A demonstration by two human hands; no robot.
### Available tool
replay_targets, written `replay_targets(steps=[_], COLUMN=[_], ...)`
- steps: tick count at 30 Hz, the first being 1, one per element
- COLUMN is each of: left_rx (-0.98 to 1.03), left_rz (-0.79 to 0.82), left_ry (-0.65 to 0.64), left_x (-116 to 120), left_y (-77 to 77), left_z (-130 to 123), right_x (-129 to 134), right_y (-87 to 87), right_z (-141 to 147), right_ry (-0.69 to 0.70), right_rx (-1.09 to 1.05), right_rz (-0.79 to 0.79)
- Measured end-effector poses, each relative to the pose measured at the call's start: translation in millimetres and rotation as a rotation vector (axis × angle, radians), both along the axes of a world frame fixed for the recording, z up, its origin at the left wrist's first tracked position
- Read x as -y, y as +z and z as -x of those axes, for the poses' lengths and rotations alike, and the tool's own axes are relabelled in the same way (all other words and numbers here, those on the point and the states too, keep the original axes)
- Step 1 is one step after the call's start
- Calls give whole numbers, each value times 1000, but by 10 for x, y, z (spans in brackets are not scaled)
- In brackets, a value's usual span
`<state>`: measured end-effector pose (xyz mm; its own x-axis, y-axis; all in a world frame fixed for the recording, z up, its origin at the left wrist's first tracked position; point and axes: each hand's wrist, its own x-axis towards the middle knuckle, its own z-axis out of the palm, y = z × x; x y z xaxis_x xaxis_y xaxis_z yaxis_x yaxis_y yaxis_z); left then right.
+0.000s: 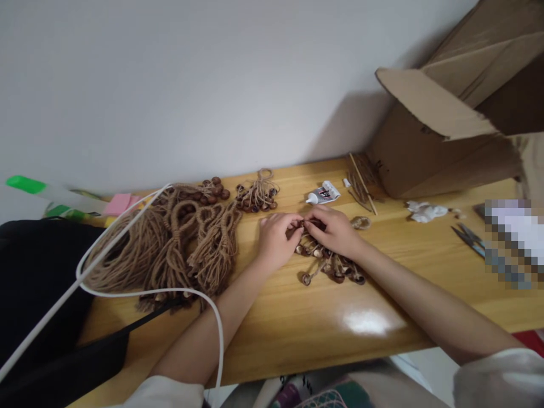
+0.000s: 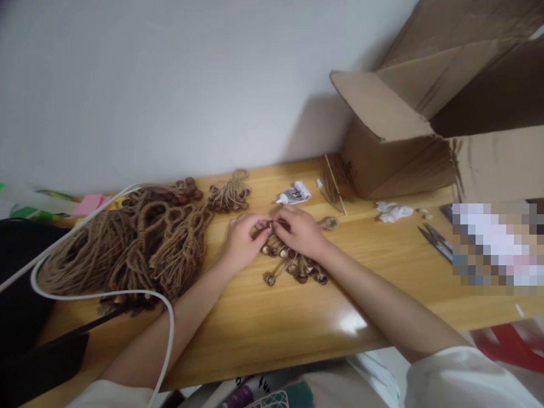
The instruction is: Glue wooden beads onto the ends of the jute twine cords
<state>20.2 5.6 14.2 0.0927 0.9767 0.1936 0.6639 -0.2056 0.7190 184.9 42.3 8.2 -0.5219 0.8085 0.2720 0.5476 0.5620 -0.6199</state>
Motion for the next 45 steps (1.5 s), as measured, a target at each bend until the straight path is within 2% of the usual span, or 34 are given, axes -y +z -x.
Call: replay_targets(steps=[18, 45], left_rx=[-10, 10], left_rz=[32, 0], left_ry=[9, -19], left_x=[5, -16], left_y=[16, -64], left_z=[-1, 10], right_x=[-10, -15], right_y=[9, -18], right_z=[58, 17], right_ry=[-53, -15], right_rx=[23, 19], right_rz=[-4, 3])
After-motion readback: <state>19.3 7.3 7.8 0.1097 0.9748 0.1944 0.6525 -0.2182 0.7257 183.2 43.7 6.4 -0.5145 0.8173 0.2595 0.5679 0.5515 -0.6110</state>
